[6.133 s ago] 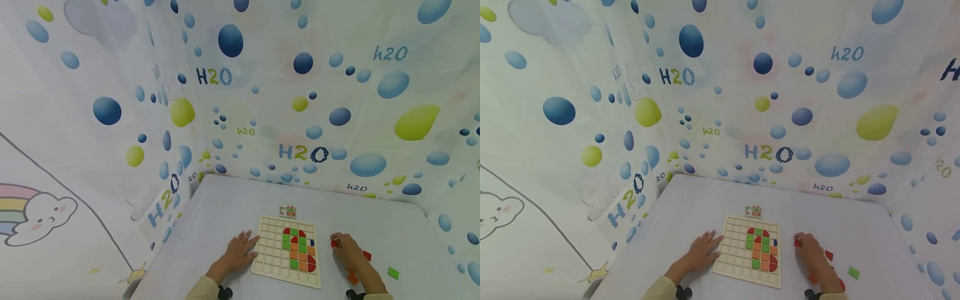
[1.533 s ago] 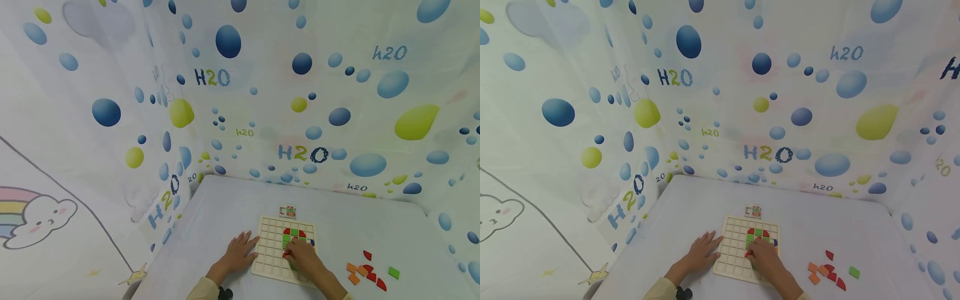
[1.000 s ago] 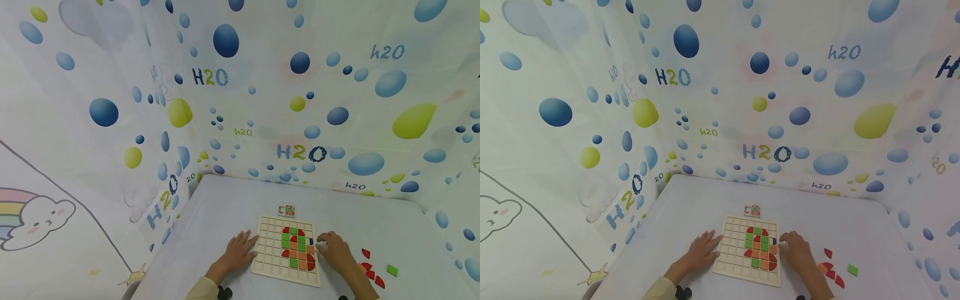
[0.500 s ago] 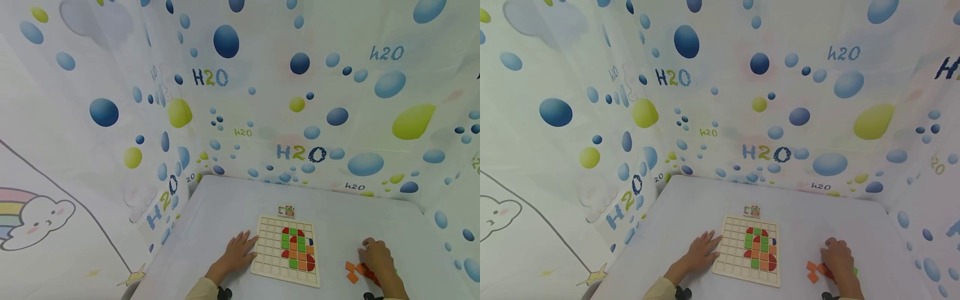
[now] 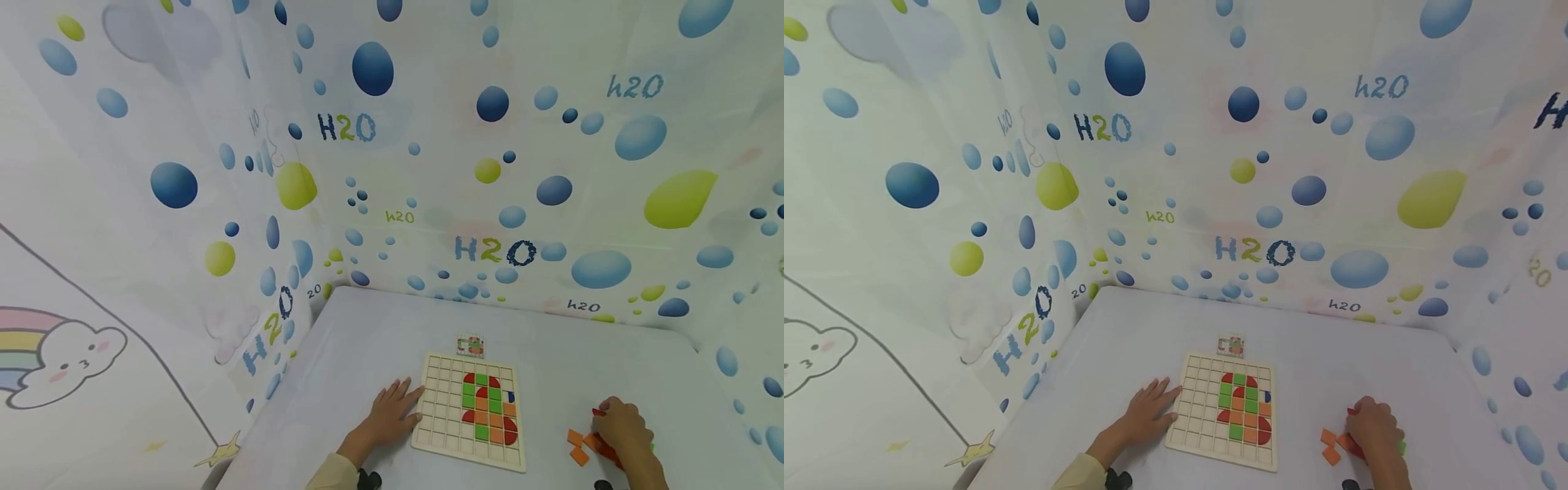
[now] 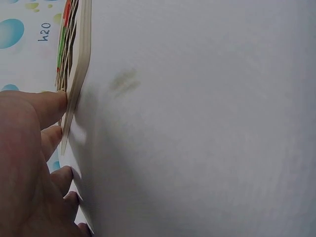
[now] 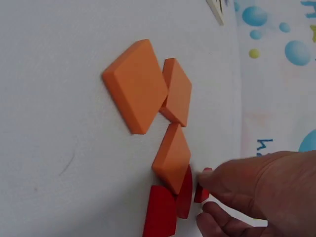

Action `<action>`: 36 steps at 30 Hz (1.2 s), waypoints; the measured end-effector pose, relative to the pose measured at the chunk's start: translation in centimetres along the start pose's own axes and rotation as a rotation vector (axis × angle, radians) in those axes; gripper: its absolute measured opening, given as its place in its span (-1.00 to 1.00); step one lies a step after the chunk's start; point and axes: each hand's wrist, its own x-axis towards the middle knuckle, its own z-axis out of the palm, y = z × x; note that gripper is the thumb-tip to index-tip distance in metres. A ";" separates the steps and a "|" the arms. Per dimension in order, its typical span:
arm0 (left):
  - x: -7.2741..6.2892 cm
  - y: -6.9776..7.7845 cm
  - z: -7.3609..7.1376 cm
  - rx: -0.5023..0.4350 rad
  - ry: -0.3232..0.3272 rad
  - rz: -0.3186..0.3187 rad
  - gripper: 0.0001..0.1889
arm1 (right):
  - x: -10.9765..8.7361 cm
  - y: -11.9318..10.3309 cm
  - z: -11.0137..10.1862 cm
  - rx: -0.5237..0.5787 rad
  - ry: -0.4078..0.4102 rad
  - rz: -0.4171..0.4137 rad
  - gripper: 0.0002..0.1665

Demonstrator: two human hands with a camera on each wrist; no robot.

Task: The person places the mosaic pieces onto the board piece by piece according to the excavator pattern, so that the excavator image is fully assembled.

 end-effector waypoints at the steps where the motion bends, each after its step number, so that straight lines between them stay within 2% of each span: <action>1: 0.0 0.0 0.0 -0.001 0.001 0.001 -0.38 | 0.0 0.0 0.0 -0.002 -0.008 0.011 -0.58; 4: -0.1 0.2 -0.1 -0.001 0.001 0.000 -0.38 | 0.2 -0.1 0.2 -0.012 -0.009 0.015 -0.63; 6: -0.2 0.3 -0.2 0.001 0.000 -0.001 -0.38 | 0.5 -0.3 0.4 -0.026 0.002 -0.010 -0.64; 11: -0.2 0.4 -0.4 -0.005 0.000 0.007 -0.38 | 0.6 -1.5 1.4 -0.028 0.017 -0.133 -0.65; 18: -0.1 0.2 -0.1 0.004 -0.006 -0.018 -0.37 | -0.1 -2.9 3.3 -0.020 0.015 -0.286 -0.69; 24: 0.1 -0.2 0.3 0.008 -0.005 -0.030 -0.37 | -0.8 -4.4 3.7 -0.013 -0.033 -0.310 -0.74; 28: 0.1 -0.2 0.4 0.014 -0.002 -0.022 -0.37 | -0.9 -4.8 3.9 0.008 -0.046 -0.295 -0.79; 33: 0.1 -0.2 0.2 0.019 0.008 -0.005 -0.38 | -1.0 -5.0 4.2 -0.004 -0.047 -0.242 -0.70; 36: 0.0 0.0 0.0 0.018 0.015 0.002 -0.38 | -1.0 -5.0 4.4 -0.008 -0.040 -0.252 -0.69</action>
